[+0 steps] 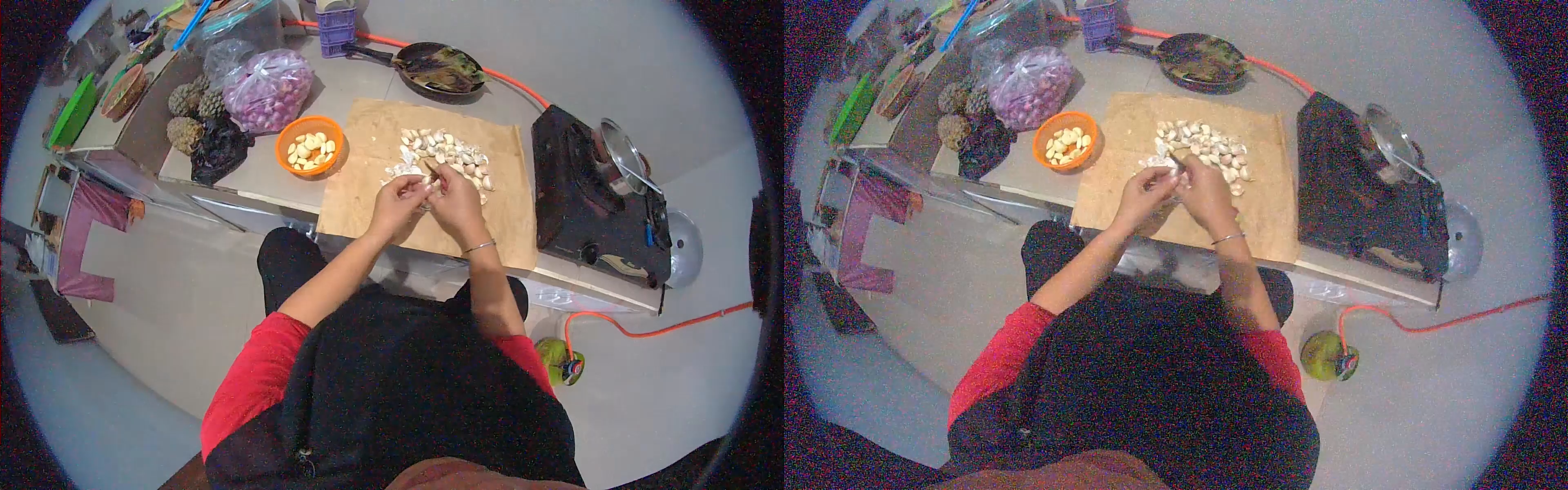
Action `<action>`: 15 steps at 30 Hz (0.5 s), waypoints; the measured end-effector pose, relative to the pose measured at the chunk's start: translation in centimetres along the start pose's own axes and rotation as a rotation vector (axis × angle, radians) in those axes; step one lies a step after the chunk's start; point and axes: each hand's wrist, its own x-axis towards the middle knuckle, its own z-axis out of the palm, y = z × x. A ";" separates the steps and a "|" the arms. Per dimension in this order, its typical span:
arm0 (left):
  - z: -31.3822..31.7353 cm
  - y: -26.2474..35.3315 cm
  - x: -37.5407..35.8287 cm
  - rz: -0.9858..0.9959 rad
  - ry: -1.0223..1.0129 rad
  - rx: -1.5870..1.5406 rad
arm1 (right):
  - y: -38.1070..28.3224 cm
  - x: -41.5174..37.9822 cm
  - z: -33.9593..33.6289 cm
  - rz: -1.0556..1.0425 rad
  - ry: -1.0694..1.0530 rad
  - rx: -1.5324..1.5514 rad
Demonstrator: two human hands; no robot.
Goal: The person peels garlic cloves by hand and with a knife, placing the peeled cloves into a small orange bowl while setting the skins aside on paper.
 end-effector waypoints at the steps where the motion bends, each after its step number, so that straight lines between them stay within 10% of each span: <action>1: 0.0 0.3 -0.1 -0.022 0.009 -0.015 | -0.1 -0.2 0.5 -0.004 0.010 0.009; 9: -1.8 0.0 -0.5 0.037 0.096 -0.420 | 1.8 -1.7 2.7 0.129 -0.264 1.053; 15: -1.8 0.9 -1.0 -0.063 0.183 -0.591 | 0.4 -2.3 3.8 0.019 -0.234 0.876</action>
